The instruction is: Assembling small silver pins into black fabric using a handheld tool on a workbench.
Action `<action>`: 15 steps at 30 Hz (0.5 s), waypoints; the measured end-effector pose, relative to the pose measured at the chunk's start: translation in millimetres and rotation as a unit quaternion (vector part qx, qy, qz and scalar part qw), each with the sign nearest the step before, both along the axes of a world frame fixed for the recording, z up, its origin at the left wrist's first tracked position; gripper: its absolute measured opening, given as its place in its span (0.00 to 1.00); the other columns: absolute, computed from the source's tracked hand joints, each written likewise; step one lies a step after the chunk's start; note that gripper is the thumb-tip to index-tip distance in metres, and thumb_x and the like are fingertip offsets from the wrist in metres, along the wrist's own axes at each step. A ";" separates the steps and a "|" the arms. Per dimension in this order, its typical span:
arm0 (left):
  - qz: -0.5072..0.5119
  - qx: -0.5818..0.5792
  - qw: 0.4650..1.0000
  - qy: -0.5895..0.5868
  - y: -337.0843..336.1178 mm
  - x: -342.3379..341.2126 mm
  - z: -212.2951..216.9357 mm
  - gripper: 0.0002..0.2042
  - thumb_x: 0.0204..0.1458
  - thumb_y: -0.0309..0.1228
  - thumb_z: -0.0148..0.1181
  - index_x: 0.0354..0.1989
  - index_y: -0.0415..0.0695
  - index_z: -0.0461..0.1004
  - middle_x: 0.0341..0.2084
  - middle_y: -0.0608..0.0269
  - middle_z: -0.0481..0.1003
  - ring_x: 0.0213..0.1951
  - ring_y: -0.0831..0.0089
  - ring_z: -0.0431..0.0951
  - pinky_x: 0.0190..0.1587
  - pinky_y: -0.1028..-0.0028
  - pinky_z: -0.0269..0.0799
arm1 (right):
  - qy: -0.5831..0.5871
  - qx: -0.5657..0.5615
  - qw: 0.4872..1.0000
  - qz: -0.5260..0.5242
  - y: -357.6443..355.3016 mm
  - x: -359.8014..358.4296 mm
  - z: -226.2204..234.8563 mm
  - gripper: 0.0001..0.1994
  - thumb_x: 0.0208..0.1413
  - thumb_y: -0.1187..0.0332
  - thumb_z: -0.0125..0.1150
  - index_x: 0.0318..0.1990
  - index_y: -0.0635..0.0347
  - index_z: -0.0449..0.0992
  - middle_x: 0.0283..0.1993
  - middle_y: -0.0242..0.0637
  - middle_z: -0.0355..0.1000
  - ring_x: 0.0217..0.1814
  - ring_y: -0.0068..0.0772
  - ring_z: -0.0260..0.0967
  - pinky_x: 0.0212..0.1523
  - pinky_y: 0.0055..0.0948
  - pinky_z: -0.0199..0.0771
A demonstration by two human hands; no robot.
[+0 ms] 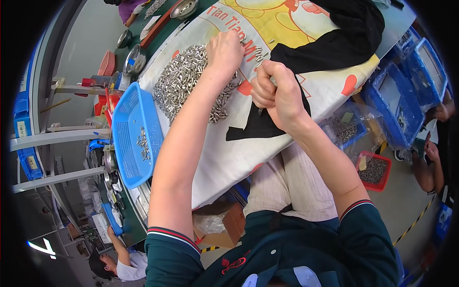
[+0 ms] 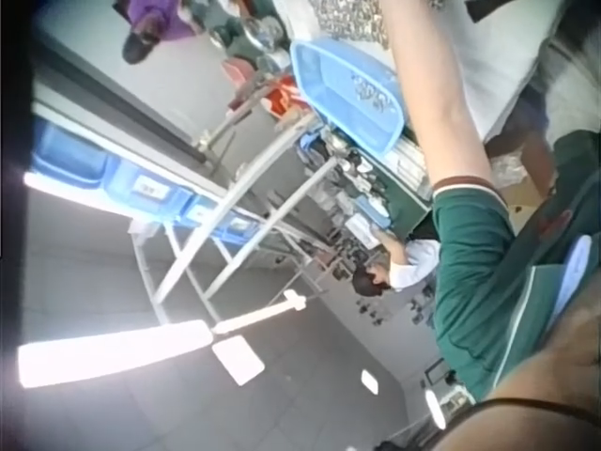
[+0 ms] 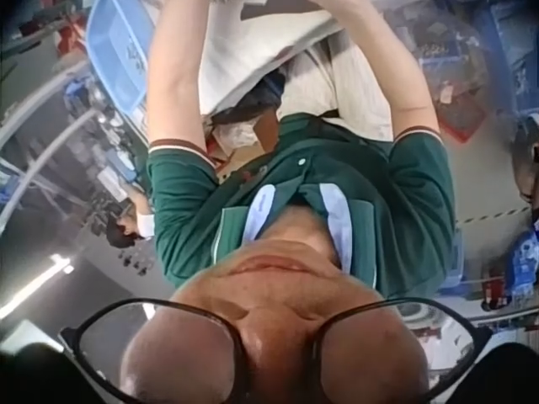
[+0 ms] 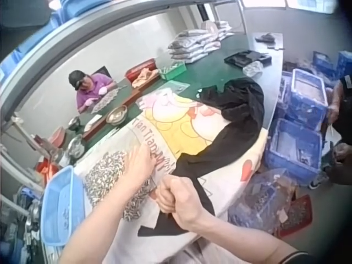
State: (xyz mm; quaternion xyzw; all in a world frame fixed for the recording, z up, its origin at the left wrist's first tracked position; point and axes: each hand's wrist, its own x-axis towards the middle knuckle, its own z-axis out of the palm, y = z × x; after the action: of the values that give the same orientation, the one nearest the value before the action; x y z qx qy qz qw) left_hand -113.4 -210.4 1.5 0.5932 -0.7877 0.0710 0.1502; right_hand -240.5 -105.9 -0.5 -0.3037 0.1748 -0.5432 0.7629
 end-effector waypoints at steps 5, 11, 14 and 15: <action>-0.026 -0.031 0.998 0.041 12.0 10.2 12.5 0.04 0.35 0.25 0.54 0.17 0.37 0.73 0.15 0.47 0.71 0.24 0.52 0.73 0.29 0.61 0.69 | 0.000 0.008 1.000 0.004 0.9 2.8 0.2 0.18 0.55 0.63 0.34 0.13 0.54 0.49 0.09 0.24 0.41 0.10 0.15 0.33 0.13 0.20 0.35; -0.004 0.166 0.975 0.150 122.2 0.7 46.5 0.06 0.35 0.25 0.57 0.22 0.37 0.74 0.07 0.61 0.62 0.13 0.72 0.63 0.20 0.73 0.59 | 0.010 0.001 1.000 -0.007 1.3 -0.5 -0.4 0.19 0.55 0.62 0.35 0.13 0.54 0.49 0.09 0.24 0.42 0.10 0.15 0.33 0.13 0.20 0.35; 0.010 0.215 0.954 0.208 152.3 -1.3 30.3 0.05 0.37 0.24 0.57 0.23 0.36 0.73 0.06 0.68 0.55 0.11 0.83 0.54 0.15 0.78 0.51 | 0.007 -0.008 1.000 0.000 -0.7 0.6 -3.6 0.19 0.55 0.62 0.35 0.12 0.54 0.50 0.09 0.24 0.42 0.10 0.16 0.33 0.13 0.21 0.35; 0.012 0.206 0.956 0.208 155.5 -1.3 25.1 0.04 0.35 0.23 0.56 0.21 0.35 0.73 0.06 0.59 0.63 0.10 0.69 0.64 0.18 0.72 0.62 | 0.005 -0.007 1.000 0.000 -0.6 2.2 -3.3 0.19 0.55 0.61 0.36 0.12 0.54 0.49 0.09 0.24 0.42 0.10 0.16 0.33 0.13 0.21 0.35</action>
State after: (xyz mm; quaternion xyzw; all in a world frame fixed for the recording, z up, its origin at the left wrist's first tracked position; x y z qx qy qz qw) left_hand -114.7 -55.0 26.6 0.6225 -0.7292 -0.2160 0.1850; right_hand -238.3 -106.5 -3.8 -0.3122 0.1748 -0.5426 0.7599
